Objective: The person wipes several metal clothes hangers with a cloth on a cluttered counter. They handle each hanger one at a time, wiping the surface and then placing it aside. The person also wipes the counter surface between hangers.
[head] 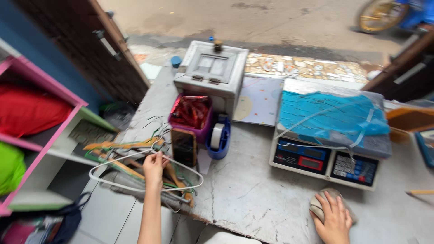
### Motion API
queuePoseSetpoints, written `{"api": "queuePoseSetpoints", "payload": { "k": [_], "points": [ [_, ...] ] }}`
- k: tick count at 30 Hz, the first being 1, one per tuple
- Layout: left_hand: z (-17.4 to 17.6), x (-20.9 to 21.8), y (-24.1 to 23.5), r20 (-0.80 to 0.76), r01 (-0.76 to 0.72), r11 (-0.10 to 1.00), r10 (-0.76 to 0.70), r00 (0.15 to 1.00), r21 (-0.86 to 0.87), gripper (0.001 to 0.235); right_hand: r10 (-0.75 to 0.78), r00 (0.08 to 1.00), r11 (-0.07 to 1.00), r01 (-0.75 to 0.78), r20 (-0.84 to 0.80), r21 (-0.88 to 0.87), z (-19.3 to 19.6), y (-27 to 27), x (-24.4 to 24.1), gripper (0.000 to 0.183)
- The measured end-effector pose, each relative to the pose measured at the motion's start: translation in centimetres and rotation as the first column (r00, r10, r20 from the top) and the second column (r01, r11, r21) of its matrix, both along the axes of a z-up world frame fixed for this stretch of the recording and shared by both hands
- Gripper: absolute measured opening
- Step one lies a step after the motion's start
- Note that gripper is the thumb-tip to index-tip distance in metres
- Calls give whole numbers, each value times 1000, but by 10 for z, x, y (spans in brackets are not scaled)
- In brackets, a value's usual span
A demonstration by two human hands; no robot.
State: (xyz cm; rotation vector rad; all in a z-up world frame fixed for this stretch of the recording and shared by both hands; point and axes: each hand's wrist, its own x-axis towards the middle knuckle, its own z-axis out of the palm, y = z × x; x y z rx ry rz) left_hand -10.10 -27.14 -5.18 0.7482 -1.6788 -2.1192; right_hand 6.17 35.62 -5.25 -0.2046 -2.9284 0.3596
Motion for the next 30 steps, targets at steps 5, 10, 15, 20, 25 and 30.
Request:
{"api": "queuePoseSetpoints", "payload": {
  "k": [5,10,15,20,25,30],
  "points": [
    [4,1,-14,348,293,894,-170,922,-339,29,-5,976,999,13,218,-38,46,-16,-6,80],
    [75,14,8,337,308,294,52,940,-905,27,-63,998,985,57,-29,-161,98,-34,-36,61],
    [127,28,42,235,223,343,-7,972,-912,22,-127,926,990,139,-356,7,118,-21,-95,62],
    [127,42,62,213,216,351,-46,976,-911,19,-307,885,919,371,-350,131,117,1,-139,33],
    [115,52,83,121,194,443,-188,975,-875,17,-274,889,950,310,-367,41,121,4,-148,10],
    [122,57,123,140,263,397,-314,939,-879,16,-263,940,945,297,-220,138,123,-7,-148,54]
  ]
}}
